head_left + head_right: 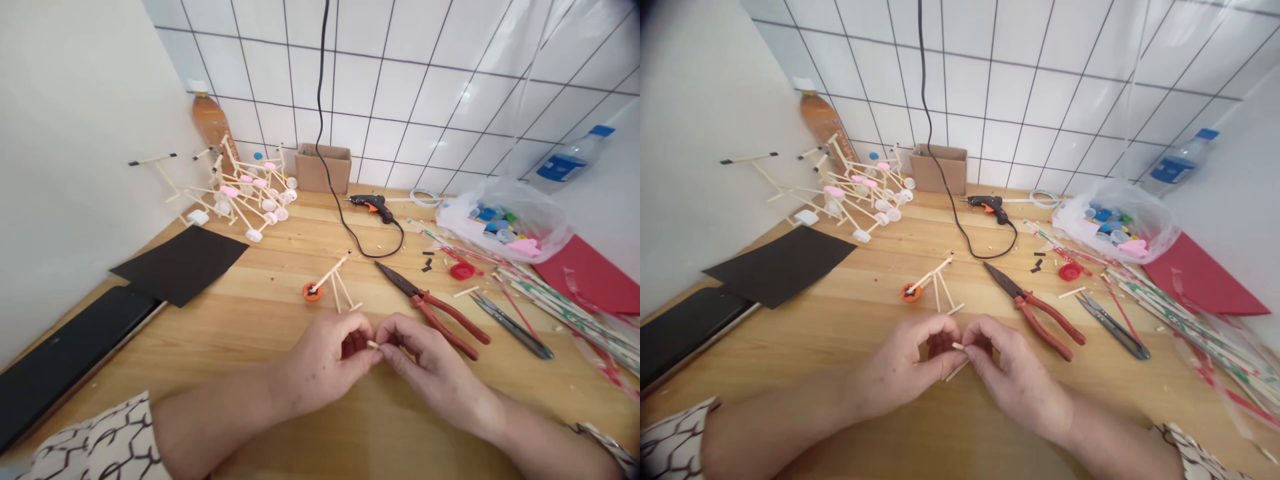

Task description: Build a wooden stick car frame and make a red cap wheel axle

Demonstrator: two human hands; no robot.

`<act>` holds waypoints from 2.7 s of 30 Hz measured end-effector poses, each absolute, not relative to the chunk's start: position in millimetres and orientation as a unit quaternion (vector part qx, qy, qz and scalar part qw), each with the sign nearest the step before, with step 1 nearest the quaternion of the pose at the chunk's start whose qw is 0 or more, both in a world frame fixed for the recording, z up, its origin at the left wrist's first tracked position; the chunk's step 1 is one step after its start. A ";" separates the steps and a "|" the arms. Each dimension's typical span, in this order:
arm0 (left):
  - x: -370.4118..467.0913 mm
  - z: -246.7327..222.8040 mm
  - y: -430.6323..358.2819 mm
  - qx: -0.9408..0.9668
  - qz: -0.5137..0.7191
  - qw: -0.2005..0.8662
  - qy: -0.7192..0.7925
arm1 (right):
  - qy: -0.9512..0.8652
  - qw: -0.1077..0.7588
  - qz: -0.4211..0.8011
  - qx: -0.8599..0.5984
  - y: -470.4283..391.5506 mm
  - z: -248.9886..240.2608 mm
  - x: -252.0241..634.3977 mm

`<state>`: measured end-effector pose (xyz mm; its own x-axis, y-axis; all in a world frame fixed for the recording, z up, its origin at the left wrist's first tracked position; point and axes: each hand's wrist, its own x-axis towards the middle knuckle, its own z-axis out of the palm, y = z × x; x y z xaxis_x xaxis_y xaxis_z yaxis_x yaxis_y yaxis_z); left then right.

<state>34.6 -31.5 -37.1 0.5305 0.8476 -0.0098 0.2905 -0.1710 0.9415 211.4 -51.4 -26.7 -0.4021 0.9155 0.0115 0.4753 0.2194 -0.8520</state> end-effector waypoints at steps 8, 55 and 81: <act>31.0 -34.1 -30.0 0.708 0.256 0.528 0.392 | -0.708 0.270 0.434 -0.486 -49.5 -30.9 215.0; 25.0 -35.1 -29.0 0.808 0.262 0.365 0.382 | -0.780 0.301 0.333 -0.436 -48.4 -38.6 217.2; 26.4 -36.5 -30.9 0.815 0.276 0.372 0.348 | -0.812 0.306 0.319 -0.381 -49.1 -44.3 219.6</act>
<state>26.4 -30.9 -36.5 0.6054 0.7726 0.1911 0.3623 -0.4813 0.7982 219.6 -49.1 -44.3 -0.5222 0.8142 0.2536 0.4247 0.5062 -0.7506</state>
